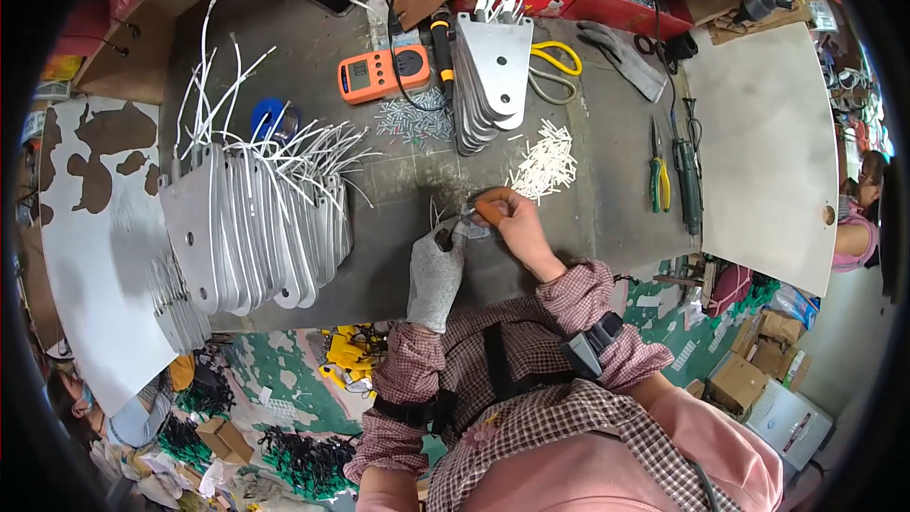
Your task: Assembling small connectors and wires onto metal plates at a workbench.
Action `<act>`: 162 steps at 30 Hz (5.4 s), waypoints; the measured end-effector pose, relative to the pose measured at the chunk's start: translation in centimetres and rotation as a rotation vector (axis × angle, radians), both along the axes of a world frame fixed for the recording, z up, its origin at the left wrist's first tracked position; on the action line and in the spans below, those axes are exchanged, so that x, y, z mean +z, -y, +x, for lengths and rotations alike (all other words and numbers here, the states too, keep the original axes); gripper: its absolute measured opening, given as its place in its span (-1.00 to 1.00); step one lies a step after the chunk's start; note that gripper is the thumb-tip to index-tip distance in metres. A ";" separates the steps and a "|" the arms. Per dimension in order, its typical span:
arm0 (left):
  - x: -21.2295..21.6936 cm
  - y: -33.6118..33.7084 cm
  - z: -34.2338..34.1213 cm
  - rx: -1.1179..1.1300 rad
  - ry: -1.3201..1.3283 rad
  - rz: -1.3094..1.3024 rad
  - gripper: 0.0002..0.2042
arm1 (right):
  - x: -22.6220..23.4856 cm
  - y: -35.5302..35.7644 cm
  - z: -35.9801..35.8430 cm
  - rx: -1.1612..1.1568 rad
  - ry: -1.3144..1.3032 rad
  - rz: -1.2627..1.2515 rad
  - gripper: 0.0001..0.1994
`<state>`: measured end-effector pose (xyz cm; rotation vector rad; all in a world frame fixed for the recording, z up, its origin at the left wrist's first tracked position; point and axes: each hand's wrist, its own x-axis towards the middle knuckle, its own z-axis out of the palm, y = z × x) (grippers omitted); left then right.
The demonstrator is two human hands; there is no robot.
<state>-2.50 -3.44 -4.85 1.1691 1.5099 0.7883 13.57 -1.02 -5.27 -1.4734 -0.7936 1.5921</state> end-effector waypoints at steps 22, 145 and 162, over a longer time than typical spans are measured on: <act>0.2 0.1 -0.1 -0.107 -0.243 -0.055 -0.69 | 0.9 -0.7 -1.5 0.114 0.136 0.236 -0.64; 0.2 -0.4 -0.9 -0.003 -0.090 -0.024 -0.75 | 0.4 -1.6 -2.7 0.003 -0.073 0.067 -0.67; -0.8 0.2 -1.3 0.032 0.025 -0.065 -0.53 | 3.7 -1.8 -2.7 0.367 0.726 0.446 -0.78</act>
